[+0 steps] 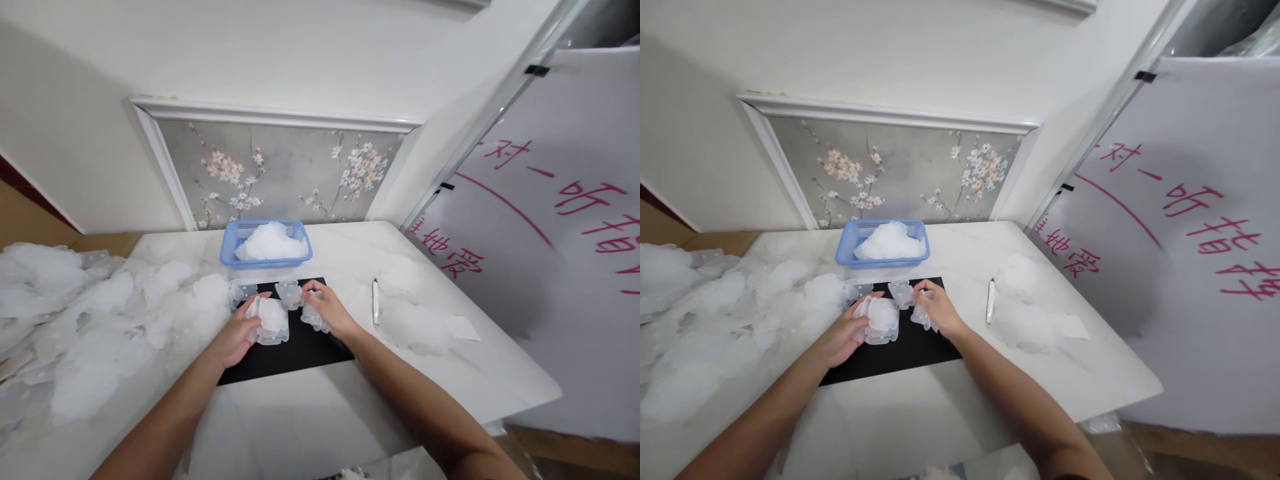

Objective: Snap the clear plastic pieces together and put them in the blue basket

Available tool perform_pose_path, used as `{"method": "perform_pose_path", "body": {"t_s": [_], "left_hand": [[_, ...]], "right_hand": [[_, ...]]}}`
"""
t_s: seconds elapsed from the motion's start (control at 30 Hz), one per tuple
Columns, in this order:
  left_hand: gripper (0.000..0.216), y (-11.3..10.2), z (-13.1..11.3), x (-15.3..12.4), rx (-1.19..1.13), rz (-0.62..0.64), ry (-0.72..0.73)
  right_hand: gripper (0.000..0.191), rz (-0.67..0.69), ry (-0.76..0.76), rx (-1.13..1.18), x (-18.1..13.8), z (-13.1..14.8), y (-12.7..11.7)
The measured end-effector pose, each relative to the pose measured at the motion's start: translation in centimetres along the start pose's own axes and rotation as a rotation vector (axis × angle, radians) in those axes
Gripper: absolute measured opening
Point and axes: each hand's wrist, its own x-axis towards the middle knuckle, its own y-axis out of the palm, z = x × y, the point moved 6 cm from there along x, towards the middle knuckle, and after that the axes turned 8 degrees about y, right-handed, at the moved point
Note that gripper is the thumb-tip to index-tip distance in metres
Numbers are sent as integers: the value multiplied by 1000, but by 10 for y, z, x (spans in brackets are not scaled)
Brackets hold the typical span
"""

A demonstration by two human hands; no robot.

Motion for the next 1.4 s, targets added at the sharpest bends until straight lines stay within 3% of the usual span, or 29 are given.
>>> {"method": "perform_pose_path", "body": {"t_s": [0.13, 0.23, 0.77, 1.4], "left_hand": [[72, -3, 2, 2, -47, 14, -12], [74, -8, 2, 5, -102, 4, -6], [78, -4, -1, 9, -262, 37, -12], [82, -11, 4, 11, -358, 13, -17]], "right_hand": [[34, 104, 195, 187, 3, -4, -5], [37, 134, 236, 270, 3, -5, -7], [40, 200, 242, 278, 4, -8, -11], [27, 223, 206, 252, 6, -12, -11]]}}
